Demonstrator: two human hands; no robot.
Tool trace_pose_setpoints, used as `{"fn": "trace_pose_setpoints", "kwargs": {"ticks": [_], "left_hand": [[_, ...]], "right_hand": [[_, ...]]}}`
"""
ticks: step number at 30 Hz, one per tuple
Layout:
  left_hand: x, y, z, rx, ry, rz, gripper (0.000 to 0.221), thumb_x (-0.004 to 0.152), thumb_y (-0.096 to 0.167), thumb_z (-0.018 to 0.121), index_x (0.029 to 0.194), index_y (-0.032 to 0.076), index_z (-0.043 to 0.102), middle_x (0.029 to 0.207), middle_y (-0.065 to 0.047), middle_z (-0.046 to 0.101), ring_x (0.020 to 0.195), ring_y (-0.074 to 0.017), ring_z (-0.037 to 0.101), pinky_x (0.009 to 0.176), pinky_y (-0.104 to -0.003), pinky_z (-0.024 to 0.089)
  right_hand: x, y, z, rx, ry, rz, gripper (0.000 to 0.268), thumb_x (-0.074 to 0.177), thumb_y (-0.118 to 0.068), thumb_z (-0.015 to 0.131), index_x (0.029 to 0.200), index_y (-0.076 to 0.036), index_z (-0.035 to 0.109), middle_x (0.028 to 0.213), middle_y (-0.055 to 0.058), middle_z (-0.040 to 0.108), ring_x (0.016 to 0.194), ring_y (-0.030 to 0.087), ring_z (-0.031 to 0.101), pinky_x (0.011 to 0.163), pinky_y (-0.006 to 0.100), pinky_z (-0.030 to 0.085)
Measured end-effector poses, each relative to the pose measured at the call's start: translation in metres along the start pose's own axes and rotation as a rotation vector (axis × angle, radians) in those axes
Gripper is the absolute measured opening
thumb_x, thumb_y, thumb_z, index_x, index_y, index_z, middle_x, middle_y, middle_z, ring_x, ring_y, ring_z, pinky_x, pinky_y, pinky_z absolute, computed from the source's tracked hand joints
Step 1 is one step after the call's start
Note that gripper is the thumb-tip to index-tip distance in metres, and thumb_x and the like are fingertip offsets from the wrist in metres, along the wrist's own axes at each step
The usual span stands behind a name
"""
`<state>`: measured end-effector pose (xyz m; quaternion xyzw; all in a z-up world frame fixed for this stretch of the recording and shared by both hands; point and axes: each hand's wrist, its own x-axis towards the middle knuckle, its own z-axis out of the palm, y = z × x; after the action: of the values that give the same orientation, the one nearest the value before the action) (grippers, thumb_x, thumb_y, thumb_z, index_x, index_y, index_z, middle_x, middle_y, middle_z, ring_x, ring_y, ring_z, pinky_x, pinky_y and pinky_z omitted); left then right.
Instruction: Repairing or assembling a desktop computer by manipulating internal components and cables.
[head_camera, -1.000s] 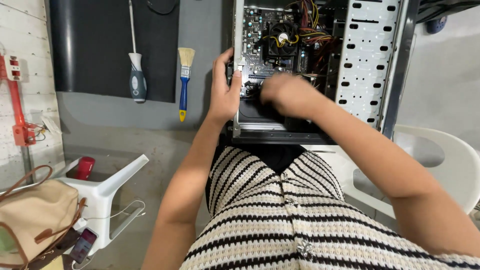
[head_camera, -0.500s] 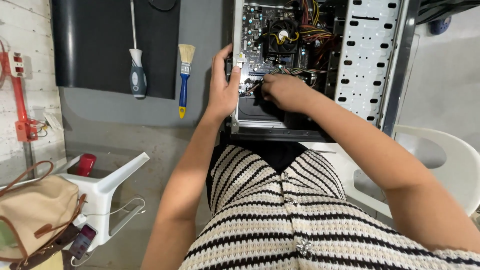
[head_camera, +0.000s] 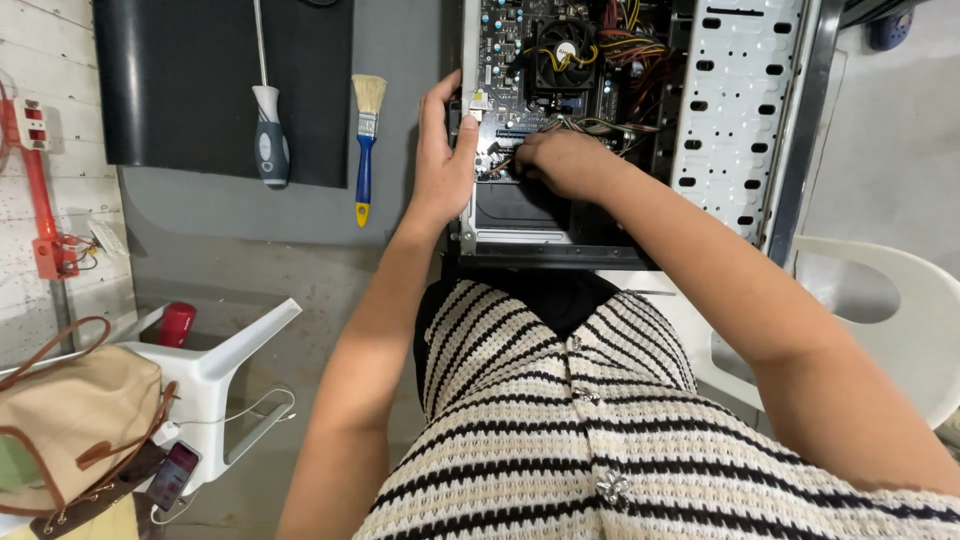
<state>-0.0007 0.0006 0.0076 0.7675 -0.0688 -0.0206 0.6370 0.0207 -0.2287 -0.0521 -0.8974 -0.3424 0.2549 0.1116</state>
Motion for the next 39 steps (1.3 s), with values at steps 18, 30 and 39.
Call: {"fn": "trace_pose_setpoints", "kwargs": {"ticks": [18,30,39], "left_hand": [[0.000,-0.006,0.002,-0.011,0.017,0.050,0.050,0.111,0.039,0.043,0.149,0.008,0.040,0.151,-0.013,0.048,0.145,-0.0284,0.044,0.124,-0.045,0.034],[0.000,-0.006,0.001,-0.015,0.019,0.036,0.047,0.110,0.036,0.044,0.148,0.009,0.041,0.149,-0.013,0.049,0.144,-0.0282,0.045,0.123,-0.044,0.034],[0.000,-0.006,0.002,-0.004,0.023,0.045,0.050,0.110,0.041,0.042,0.148,0.008,0.041,0.150,-0.014,0.048,0.144,-0.0290,0.045,0.123,-0.044,0.035]], "right_hand": [[0.013,-0.010,0.011,-0.103,0.001,0.125,0.015,0.088,-0.023,0.070,0.098,-0.015,0.076,0.100,0.010,0.075,0.088,0.038,0.072,0.072,0.051,0.059],[0.013,-0.008,0.024,-0.162,0.038,0.051,0.013,0.087,-0.012,0.063,0.093,-0.004,0.072,0.094,0.015,0.071,0.078,0.041,0.071,0.064,0.053,0.059],[0.014,-0.009,0.024,-0.194,0.037,0.023,0.012,0.086,-0.013,0.065,0.091,-0.004,0.070,0.092,0.015,0.071,0.074,0.041,0.071,0.065,0.053,0.058]]}}
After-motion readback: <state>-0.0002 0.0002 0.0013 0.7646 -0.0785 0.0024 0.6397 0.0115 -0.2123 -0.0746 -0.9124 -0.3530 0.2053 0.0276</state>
